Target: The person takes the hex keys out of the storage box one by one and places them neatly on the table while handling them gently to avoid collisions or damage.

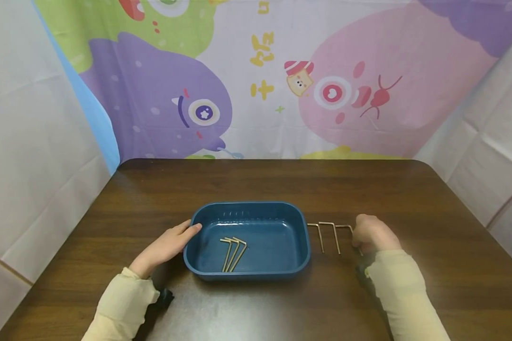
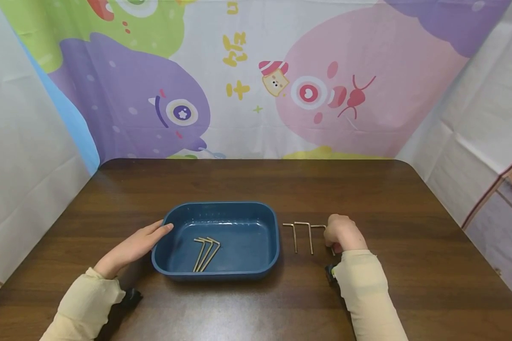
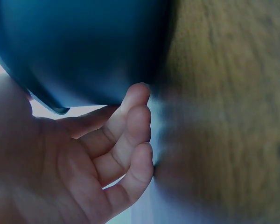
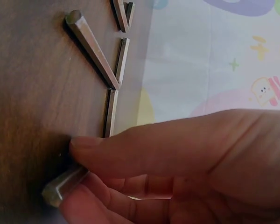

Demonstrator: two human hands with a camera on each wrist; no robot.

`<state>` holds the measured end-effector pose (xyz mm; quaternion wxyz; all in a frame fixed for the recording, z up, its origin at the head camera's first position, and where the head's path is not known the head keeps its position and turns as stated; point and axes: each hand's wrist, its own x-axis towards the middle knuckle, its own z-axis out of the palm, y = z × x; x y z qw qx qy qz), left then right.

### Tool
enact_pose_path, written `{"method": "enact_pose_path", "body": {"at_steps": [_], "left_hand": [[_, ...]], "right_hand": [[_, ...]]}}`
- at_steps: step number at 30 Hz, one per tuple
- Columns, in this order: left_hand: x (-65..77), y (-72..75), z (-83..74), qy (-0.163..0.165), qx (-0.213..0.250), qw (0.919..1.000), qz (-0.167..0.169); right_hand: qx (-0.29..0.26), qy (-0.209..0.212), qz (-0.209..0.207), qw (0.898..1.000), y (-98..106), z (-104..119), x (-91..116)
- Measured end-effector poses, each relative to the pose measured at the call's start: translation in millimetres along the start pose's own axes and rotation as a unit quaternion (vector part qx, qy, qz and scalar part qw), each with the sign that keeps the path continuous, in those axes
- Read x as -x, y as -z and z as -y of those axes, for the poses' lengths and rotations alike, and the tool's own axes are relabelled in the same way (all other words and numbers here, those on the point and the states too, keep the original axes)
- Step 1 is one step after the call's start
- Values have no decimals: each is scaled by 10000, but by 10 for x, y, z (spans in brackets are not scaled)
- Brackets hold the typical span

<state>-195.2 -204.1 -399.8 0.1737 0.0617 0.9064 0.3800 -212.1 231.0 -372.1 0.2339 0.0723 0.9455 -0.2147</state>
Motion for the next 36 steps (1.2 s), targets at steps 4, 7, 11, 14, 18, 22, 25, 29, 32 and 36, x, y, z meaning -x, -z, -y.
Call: {"method": "enact_pose_path", "body": {"at_steps": [4,7,11,14,18,22,25,29,32,36], "left_hand": [[-1,-1,4,-27,-2,10000,7],[-1,-2,8,-36,-20,10000,7],[-1,-6,12,-42,-39,10000,8],[0,-6,14,-34,-28,10000,8],[0,-4,19,-22,-20,10000,-5],[-5,-2,24,-29,-33,10000,-9],[-11,0,25,-25,-43,10000,-7],[-13,1,23,-48,-80,10000,-21],[-13,1,24,-87,-89,9999,-24],[-14,0,26,-92,-71,9999,-12]], "right_hand": [[18,77,-52,10000,-3,-8,6],[-17,102,-51,9999,-5,-10,11],[-37,74,-24,10000,-13,-2,11],[-51,44,-8,10000,-17,-1,-1],[-57,9,19,10000,-18,-3,-18],[-5,1,17,10000,-20,1,-25],[103,11,12,9999,-22,4,-24],[250,-17,-1,9997,-23,9,-25],[318,-31,-17,9995,-27,10,-29],[329,-49,-21,9994,-32,9,-37]]}}
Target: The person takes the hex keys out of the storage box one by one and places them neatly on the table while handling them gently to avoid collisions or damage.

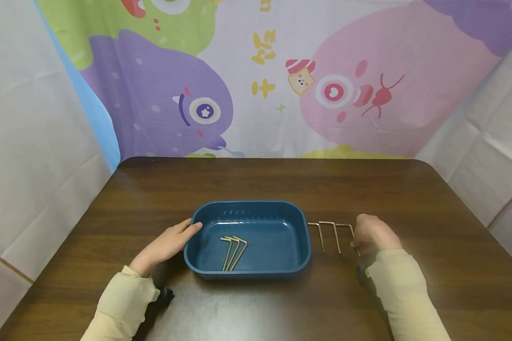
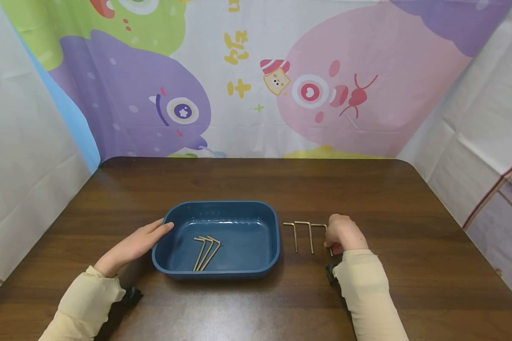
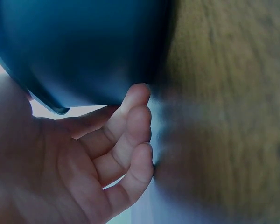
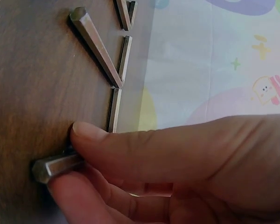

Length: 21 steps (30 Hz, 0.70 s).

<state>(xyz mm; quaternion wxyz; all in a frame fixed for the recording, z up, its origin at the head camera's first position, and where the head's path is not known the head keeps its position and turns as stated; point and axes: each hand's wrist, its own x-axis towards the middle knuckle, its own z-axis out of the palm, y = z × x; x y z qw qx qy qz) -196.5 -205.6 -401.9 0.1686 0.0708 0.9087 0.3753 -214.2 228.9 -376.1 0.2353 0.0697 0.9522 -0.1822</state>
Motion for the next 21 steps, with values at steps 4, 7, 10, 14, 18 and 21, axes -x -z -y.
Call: {"method": "enact_pose_path", "body": {"at_steps": [4,7,10,14,18,21], "left_hand": [[1,0,0,13,9,10000,15],[2,1,-1,-4,21,10000,-3],[5,2,-5,-35,39,10000,-48],[12,-1,-11,-78,51,9999,-70],[14,-1,-16,-87,52,9999,-77],[13,-3,-17,-74,63,9999,-89]], "right_hand": [[-63,-58,9,10000,0,3,-4],[-64,-90,43,9999,3,8,-9],[5,-96,127,9999,9,11,-10],[59,-85,196,9998,10,6,-15],[11,-68,211,9998,11,-1,-11],[-51,-55,237,9997,14,-4,1]]}}
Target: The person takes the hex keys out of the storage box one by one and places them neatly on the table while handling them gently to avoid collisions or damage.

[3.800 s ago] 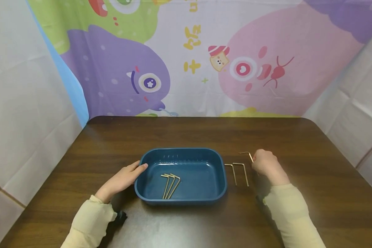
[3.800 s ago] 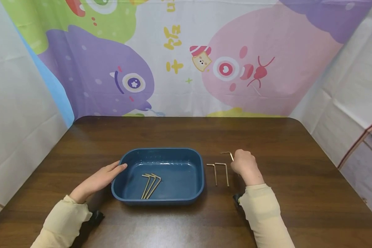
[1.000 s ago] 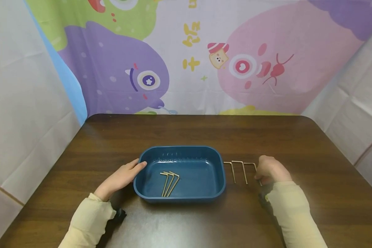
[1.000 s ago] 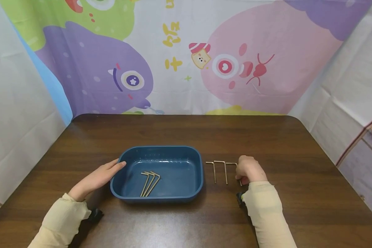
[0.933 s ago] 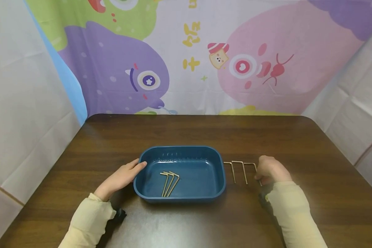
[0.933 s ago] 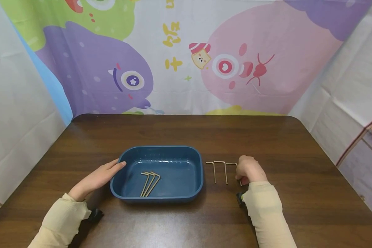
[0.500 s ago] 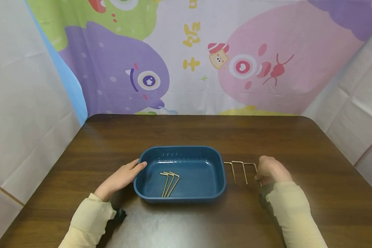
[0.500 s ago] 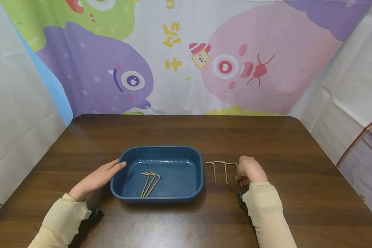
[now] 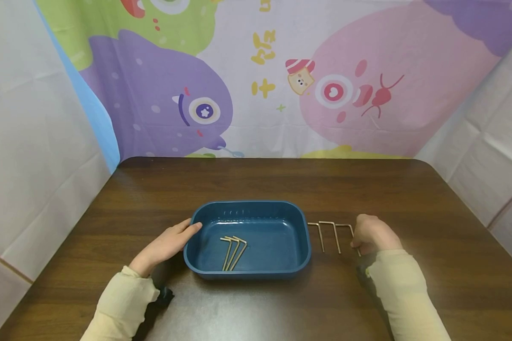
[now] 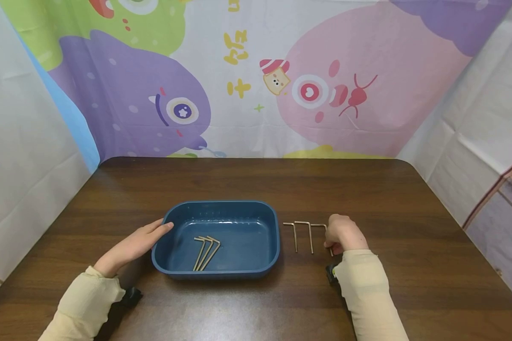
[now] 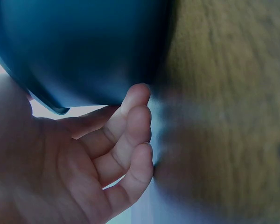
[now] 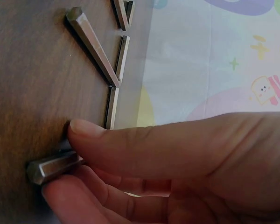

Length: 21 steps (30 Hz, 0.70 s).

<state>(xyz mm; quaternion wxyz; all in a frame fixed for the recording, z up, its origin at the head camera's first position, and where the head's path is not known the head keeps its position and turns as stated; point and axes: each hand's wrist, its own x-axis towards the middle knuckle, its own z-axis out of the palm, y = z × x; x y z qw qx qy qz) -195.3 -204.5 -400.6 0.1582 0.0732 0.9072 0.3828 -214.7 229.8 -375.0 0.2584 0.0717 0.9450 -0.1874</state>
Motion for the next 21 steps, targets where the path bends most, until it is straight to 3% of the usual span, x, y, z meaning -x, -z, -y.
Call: {"method": "enact_pose_path", "body": {"at_steps": [10,14,21], "left_hand": [[-12,3,5,52,-39,10000,39],[-12,5,0,71,-48,9999,62],[-13,3,3,70,-43,10000,56]], "right_hand": [[-119,183,-219,9995,30,11,60],[186,511,-658,9963,41,23,42],[192,770,-1402,9869,64,99,28]]}}
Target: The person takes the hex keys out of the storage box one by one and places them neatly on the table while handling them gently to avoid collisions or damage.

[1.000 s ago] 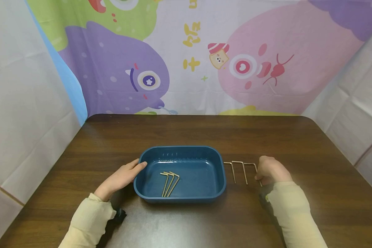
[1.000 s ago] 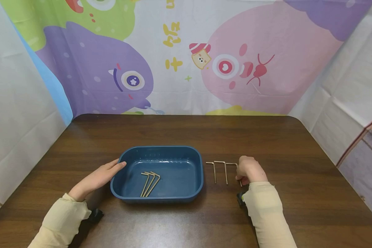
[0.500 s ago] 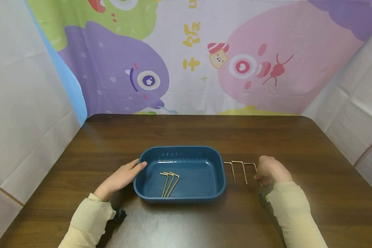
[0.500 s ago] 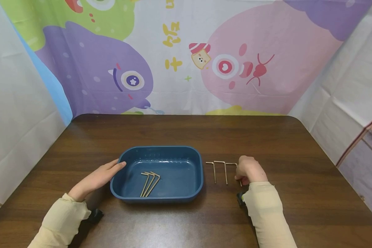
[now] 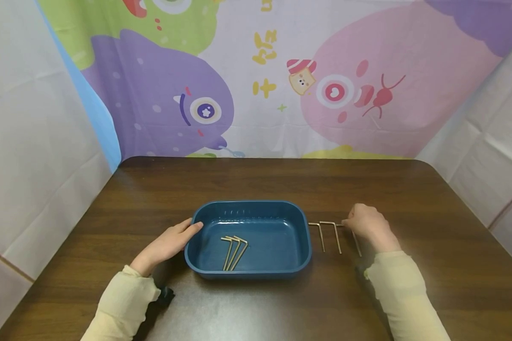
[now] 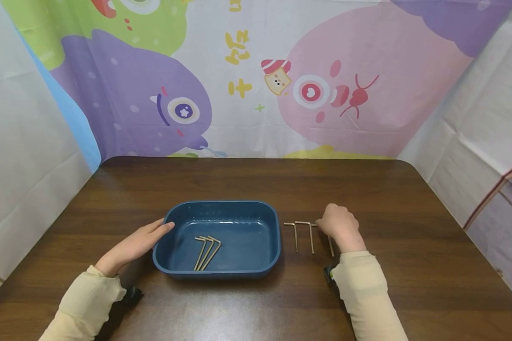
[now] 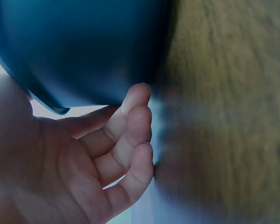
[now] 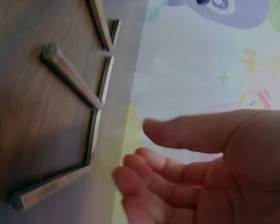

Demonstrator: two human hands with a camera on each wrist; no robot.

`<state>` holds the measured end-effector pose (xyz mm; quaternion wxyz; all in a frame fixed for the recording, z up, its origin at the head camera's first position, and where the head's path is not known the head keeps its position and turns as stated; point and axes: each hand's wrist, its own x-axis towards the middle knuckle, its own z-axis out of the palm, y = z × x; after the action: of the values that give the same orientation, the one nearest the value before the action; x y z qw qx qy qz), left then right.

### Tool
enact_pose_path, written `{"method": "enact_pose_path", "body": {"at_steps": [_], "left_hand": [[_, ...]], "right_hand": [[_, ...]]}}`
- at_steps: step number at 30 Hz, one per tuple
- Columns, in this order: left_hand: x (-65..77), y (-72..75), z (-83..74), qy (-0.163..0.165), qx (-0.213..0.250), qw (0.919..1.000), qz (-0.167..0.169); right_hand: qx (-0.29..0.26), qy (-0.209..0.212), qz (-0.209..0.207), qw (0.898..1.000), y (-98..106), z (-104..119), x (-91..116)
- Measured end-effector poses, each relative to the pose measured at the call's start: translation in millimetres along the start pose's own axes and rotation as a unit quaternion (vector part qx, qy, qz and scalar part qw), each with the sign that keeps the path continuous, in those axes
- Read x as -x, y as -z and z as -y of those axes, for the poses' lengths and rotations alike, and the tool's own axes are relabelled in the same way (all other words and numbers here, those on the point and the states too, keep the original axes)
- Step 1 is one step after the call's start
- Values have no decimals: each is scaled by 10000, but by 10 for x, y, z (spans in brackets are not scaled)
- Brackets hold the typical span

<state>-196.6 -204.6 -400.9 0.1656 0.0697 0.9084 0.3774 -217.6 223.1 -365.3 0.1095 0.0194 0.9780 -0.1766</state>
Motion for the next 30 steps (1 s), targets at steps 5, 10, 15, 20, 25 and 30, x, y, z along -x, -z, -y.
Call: {"method": "enact_pose_path", "body": {"at_steps": [5,10,15,20,25,30], "left_hand": [[-1,1,1,17,-1,10000,1],[-4,-4,5,21,4,10000,-54],[-1,-12,15,40,100,9999,-64],[-7,-11,22,26,155,9999,-69],[-7,-9,22,-8,216,9997,-66],[2,-14,18,-9,192,9998,-47]], "right_hand": [[31,197,-577,9981,11,89,42],[-90,508,-987,9938,-5,162,50],[-266,799,-1196,9892,-64,256,46],[-354,1043,-1522,9822,-126,378,63],[-388,1283,-1683,9766,-155,483,94],[-359,1357,-1637,9765,-173,559,129]]}}
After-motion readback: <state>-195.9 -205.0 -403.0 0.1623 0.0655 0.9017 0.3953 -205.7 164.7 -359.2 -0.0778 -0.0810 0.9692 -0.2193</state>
